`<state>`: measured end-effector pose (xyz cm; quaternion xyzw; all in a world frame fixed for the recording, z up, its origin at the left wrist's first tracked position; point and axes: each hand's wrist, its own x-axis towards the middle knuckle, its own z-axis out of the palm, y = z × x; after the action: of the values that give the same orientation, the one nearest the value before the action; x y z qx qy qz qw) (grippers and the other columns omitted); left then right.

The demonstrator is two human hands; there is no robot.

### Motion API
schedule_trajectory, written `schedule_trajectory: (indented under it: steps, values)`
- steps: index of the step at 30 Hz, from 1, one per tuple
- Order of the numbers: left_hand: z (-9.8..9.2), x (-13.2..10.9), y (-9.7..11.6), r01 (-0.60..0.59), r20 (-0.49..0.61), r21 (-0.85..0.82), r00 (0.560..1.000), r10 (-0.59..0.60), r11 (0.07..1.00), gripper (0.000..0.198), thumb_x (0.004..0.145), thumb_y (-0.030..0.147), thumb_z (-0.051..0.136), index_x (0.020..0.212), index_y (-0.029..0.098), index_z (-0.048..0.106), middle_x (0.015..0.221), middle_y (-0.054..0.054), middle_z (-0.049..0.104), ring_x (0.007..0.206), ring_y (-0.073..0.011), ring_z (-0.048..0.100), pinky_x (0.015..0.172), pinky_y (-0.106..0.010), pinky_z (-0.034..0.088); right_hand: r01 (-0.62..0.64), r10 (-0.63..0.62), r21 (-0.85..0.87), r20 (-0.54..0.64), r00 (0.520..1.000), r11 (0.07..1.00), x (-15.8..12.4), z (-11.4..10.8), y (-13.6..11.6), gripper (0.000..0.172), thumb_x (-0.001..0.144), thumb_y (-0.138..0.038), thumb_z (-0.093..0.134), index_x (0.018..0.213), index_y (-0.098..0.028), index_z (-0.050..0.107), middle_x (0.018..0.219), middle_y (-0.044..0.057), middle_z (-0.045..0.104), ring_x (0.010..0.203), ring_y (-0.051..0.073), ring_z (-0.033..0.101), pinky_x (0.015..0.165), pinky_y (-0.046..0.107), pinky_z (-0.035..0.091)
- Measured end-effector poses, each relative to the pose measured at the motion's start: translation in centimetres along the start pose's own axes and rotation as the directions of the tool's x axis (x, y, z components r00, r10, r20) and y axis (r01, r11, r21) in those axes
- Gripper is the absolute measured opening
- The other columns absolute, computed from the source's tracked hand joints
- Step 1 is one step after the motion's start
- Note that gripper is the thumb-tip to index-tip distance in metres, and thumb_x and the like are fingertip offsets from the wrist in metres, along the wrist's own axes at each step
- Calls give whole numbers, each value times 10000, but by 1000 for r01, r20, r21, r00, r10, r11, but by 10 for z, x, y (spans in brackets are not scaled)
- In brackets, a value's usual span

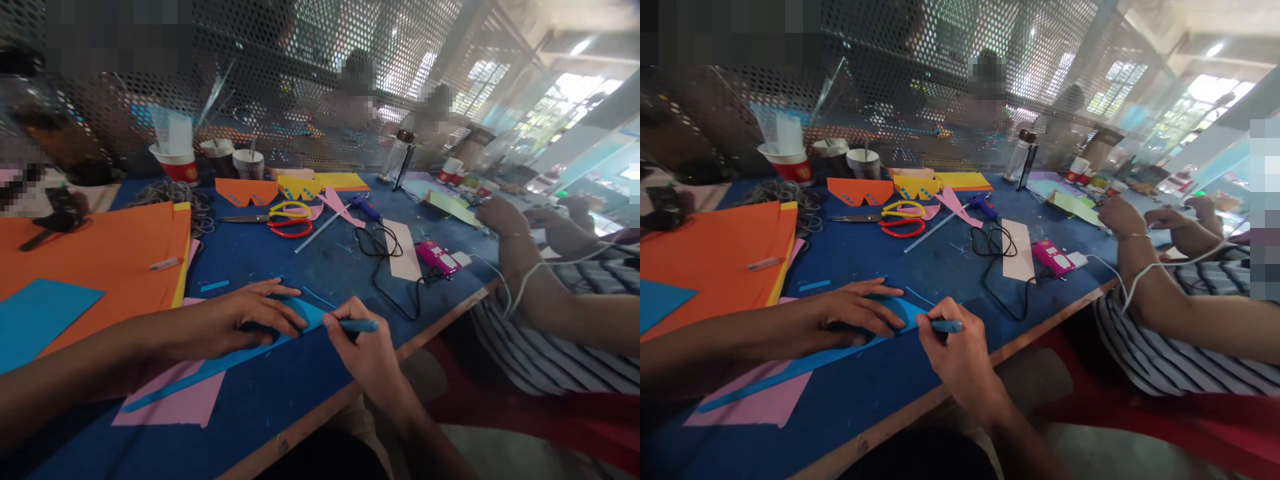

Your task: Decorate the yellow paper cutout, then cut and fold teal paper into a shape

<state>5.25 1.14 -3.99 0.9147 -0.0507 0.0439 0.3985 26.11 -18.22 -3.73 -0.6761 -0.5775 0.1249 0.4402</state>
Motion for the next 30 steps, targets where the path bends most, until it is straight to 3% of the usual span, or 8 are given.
schedule_trajectory:
  steps: [7,18,24,30]
  values:
    - [2,0,-4,-19,-8,-13,1000,19,1000,372,1027,267,644,1370,402,688,1450,13,707,1581,-253,372,1349,-521,129,-75,78,105,-30,996,992,-2,-5,2,261,1017,-315,598,781,-230,528,624,-58,496,539,108,480,543,239,386]
    - [1,0,-2,-17,21,47,1000,16,999,379,1052,244,591,1389,398,674,1467,13,694,1589,-245,354,1350,-537,126,-26,81,231,-232,969,973,-7,-4,4,240,1049,-324,591,832,-236,537,729,-26,534,641,129,544,685,293,533]
    - [1,0,-4,-18,16,35,1000,17,999,381,1048,241,603,1387,399,677,1464,12,696,1585,-240,364,1345,-528,142,-14,94,268,-290,952,963,-8,-2,6,208,1040,-312,608,862,-243,526,698,-45,527,597,122,547,639,285,532]
    - [-5,4,8,47,59,17,997,-48,999,353,1052,263,609,1373,389,689,1467,11,695,1577,-243,376,1338,-536,123,77,-10,230,-279,960,970,-14,-2,0,180,1029,-232,612,865,-243,539,719,-36,571,649,132,601,673,288,531]
